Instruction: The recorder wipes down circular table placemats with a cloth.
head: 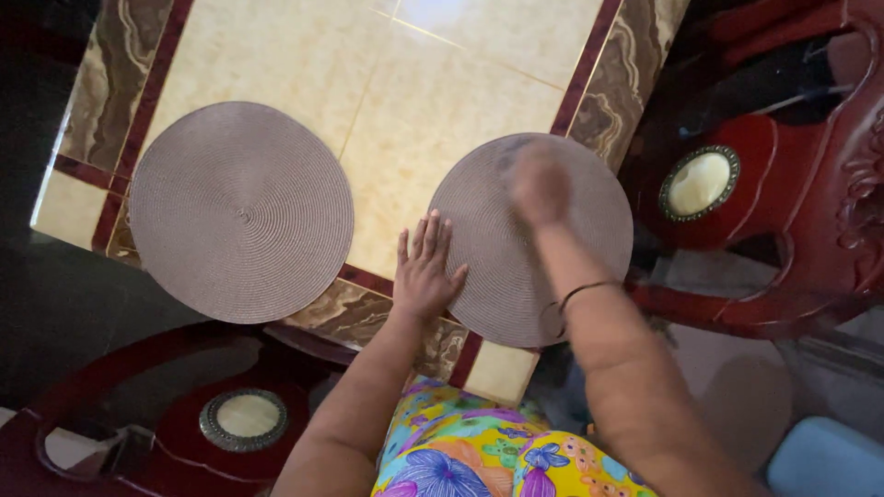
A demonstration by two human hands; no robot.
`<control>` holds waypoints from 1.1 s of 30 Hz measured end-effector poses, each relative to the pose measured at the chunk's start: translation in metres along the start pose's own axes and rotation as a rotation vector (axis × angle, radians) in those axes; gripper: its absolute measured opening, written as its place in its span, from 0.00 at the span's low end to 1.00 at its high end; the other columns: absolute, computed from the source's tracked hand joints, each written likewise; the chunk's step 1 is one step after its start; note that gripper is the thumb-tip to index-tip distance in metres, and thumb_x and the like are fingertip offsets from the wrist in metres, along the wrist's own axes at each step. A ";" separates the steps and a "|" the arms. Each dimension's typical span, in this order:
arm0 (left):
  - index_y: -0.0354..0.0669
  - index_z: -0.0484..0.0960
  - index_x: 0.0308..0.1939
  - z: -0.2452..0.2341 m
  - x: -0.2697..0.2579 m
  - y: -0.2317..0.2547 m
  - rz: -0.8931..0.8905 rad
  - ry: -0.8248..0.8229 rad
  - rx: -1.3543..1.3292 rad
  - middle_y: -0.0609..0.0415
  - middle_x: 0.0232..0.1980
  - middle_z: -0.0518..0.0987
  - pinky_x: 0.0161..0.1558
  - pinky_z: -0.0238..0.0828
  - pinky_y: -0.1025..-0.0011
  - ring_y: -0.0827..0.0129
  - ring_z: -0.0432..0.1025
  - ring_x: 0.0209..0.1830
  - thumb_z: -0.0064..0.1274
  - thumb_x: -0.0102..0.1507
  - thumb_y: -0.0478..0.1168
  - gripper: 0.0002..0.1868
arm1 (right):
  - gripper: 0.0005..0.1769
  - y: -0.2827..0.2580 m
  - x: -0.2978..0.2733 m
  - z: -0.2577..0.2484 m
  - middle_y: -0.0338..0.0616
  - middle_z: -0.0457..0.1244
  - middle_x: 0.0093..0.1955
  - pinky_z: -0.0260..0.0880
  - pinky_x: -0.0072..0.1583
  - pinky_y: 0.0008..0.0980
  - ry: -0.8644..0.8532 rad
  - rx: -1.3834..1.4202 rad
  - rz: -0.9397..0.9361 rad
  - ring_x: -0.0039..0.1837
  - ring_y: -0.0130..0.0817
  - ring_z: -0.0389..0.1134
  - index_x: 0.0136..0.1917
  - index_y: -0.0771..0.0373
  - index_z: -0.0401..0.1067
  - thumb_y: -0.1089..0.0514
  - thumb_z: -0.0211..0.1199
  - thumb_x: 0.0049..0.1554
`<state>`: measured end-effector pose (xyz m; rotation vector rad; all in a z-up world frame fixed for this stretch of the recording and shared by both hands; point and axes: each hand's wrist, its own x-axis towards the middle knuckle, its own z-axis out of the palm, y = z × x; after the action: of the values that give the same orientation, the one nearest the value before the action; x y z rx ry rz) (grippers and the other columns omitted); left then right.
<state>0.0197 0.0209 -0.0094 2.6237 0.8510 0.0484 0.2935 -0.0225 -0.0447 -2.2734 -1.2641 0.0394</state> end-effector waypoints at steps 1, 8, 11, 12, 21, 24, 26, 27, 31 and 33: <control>0.44 0.56 0.79 -0.005 0.001 0.000 0.001 -0.003 -0.002 0.47 0.83 0.49 0.79 0.31 0.48 0.59 0.42 0.84 0.50 0.62 0.61 0.46 | 0.06 0.013 0.000 -0.016 0.57 0.65 0.46 0.66 0.51 0.57 -0.002 -0.002 0.003 0.50 0.60 0.67 0.45 0.62 0.71 0.59 0.56 0.60; 0.42 0.57 0.77 -0.006 0.003 0.003 -0.015 -0.001 -0.022 0.46 0.83 0.48 0.79 0.32 0.47 0.57 0.42 0.84 0.49 0.63 0.61 0.45 | 0.11 0.015 -0.014 -0.033 0.62 0.64 0.58 0.69 0.57 0.54 0.215 -0.210 0.087 0.58 0.62 0.67 0.54 0.65 0.71 0.57 0.62 0.59; 0.42 0.57 0.77 -0.004 -0.001 0.000 -0.015 -0.004 -0.007 0.45 0.83 0.48 0.78 0.31 0.48 0.56 0.42 0.83 0.48 0.63 0.61 0.45 | 0.21 -0.051 -0.038 -0.031 0.60 0.64 0.61 0.68 0.59 0.53 0.031 -0.057 0.069 0.61 0.60 0.66 0.62 0.63 0.70 0.50 0.64 0.61; 0.41 0.57 0.78 -0.004 -0.002 0.001 -0.010 -0.006 0.002 0.45 0.83 0.47 0.79 0.31 0.48 0.56 0.41 0.83 0.47 0.63 0.61 0.45 | 0.26 -0.074 -0.044 -0.036 0.58 0.64 0.62 0.66 0.59 0.54 -0.094 0.100 0.045 0.61 0.59 0.65 0.66 0.63 0.69 0.46 0.65 0.62; 0.41 0.52 0.78 -0.011 -0.017 0.018 -0.106 -0.081 0.076 0.46 0.84 0.45 0.77 0.30 0.48 0.56 0.40 0.84 0.47 0.64 0.62 0.47 | 0.20 -0.025 -0.061 -0.021 0.55 0.61 0.62 0.64 0.65 0.52 -0.005 -0.085 0.024 0.65 0.57 0.62 0.67 0.60 0.74 0.58 0.64 0.61; 0.38 0.53 0.78 -0.013 -0.046 0.025 -0.137 -0.163 0.130 0.42 0.82 0.46 0.76 0.31 0.48 0.52 0.42 0.81 0.49 0.63 0.62 0.48 | 0.22 -0.024 -0.061 -0.048 0.58 0.61 0.63 0.66 0.61 0.50 0.132 0.085 0.206 0.64 0.57 0.63 0.66 0.61 0.73 0.57 0.66 0.59; 0.39 0.57 0.77 -0.045 -0.057 0.039 -0.178 -0.263 0.138 0.42 0.80 0.52 0.79 0.34 0.49 0.52 0.47 0.80 0.48 0.65 0.62 0.44 | 0.23 -0.020 -0.069 -0.050 0.56 0.62 0.63 0.67 0.62 0.50 0.166 0.119 0.206 0.64 0.57 0.64 0.67 0.62 0.70 0.58 0.66 0.59; 0.39 0.61 0.76 -0.061 -0.062 0.045 -0.215 -0.361 0.145 0.42 0.78 0.57 0.82 0.37 0.50 0.52 0.51 0.80 0.47 0.67 0.61 0.41 | 0.25 -0.019 -0.072 -0.050 0.55 0.64 0.63 0.67 0.63 0.49 0.205 0.152 0.207 0.64 0.57 0.65 0.68 0.64 0.68 0.59 0.66 0.60; 0.45 0.70 0.74 -0.048 -0.070 0.030 -0.276 -0.485 0.078 0.46 0.73 0.68 0.83 0.44 0.56 0.57 0.59 0.78 0.43 0.73 0.59 0.31 | 0.26 -0.045 -0.093 -0.036 0.56 0.64 0.62 0.68 0.62 0.49 0.182 0.200 0.129 0.63 0.56 0.66 0.70 0.65 0.66 0.58 0.64 0.60; 0.44 0.67 0.75 -0.036 -0.067 0.018 -0.193 -0.243 0.066 0.47 0.75 0.63 0.79 0.43 0.54 0.56 0.54 0.79 0.46 0.68 0.57 0.35 | 0.23 -0.077 -0.102 -0.039 0.56 0.65 0.59 0.68 0.61 0.50 0.023 0.211 0.004 0.61 0.58 0.66 0.66 0.64 0.69 0.54 0.63 0.60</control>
<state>-0.0301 -0.0185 0.0364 2.5254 1.0265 -0.3477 0.1865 -0.0885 0.0012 -2.0902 -1.1847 0.1410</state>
